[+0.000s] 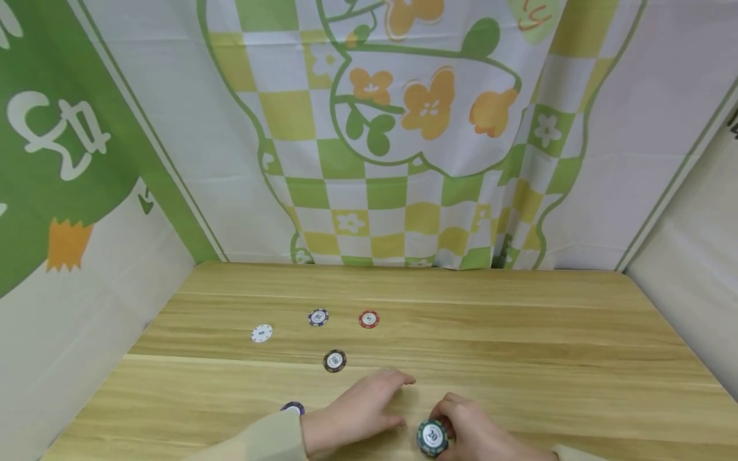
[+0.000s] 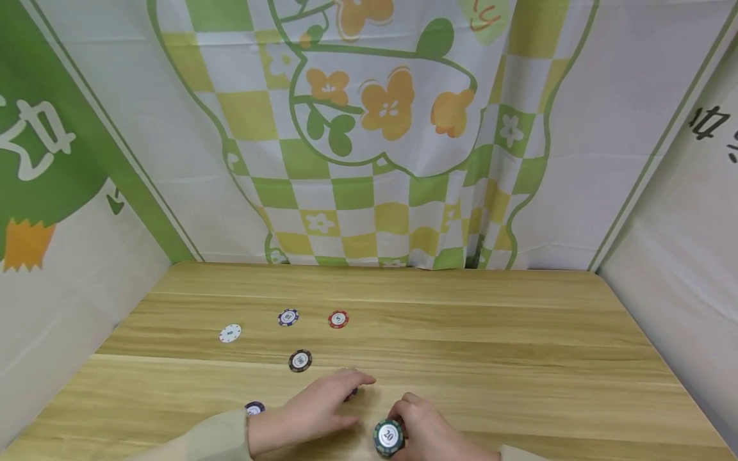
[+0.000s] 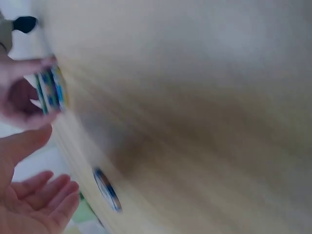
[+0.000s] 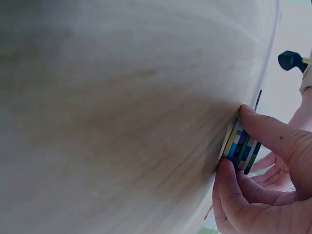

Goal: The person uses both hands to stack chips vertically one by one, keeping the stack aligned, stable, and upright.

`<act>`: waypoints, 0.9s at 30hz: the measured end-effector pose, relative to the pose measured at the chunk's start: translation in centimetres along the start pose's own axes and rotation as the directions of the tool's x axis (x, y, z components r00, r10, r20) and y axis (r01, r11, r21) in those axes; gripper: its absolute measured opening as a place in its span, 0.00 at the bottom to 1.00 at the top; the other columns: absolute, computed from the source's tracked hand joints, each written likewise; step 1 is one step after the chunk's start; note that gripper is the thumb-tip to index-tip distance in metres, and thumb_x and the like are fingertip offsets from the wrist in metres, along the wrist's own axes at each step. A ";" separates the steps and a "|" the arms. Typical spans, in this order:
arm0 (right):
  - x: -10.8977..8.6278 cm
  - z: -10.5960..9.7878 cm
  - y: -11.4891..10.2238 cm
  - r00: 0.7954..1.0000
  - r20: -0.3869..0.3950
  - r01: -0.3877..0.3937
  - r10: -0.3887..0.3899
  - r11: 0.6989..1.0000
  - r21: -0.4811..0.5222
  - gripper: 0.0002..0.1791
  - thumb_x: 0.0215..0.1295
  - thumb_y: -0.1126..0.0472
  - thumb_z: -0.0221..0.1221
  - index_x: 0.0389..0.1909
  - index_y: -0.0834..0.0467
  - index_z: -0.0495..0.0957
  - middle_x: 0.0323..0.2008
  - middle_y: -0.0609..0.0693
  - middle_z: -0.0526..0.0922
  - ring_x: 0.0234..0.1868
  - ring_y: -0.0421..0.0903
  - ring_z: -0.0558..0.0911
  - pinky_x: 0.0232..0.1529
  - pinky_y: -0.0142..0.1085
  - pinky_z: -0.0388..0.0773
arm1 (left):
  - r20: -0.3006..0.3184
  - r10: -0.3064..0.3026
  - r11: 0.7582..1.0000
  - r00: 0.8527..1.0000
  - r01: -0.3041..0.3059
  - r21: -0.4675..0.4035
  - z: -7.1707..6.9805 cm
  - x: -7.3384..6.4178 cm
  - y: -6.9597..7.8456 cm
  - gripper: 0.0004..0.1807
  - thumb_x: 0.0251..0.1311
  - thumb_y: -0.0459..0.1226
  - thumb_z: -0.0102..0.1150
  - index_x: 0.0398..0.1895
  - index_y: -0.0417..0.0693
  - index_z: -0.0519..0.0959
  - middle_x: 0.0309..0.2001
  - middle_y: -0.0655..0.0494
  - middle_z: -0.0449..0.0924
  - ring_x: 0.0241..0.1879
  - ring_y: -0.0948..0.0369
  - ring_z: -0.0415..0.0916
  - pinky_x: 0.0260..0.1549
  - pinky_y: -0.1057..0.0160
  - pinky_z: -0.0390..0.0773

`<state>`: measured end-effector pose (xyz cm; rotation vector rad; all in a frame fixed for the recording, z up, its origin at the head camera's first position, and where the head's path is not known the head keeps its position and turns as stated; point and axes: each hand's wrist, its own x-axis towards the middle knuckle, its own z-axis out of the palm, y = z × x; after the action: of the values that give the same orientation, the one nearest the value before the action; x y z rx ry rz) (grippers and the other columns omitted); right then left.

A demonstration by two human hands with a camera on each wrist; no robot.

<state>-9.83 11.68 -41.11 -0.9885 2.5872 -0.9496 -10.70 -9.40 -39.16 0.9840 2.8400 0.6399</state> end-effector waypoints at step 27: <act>0.1 -0.1 0.0 0.999 0.026 -0.034 0.033 0.998 0.050 0.22 0.33 0.64 0.73 0.33 0.61 0.76 0.31 0.40 0.71 0.30 0.29 0.69 0.30 0.26 0.71 | 0.078 0.183 0.925 0.980 -0.199 0.323 -0.2 -0.3 -3.4 0.20 0.55 0.38 0.59 0.51 0.42 0.74 0.50 0.52 0.75 0.51 0.60 0.71 0.52 0.67 0.68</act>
<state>-9.91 11.65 -41.04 -0.9357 2.5383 -0.9824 -12.49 -12.08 -40.42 1.3170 2.8889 0.1457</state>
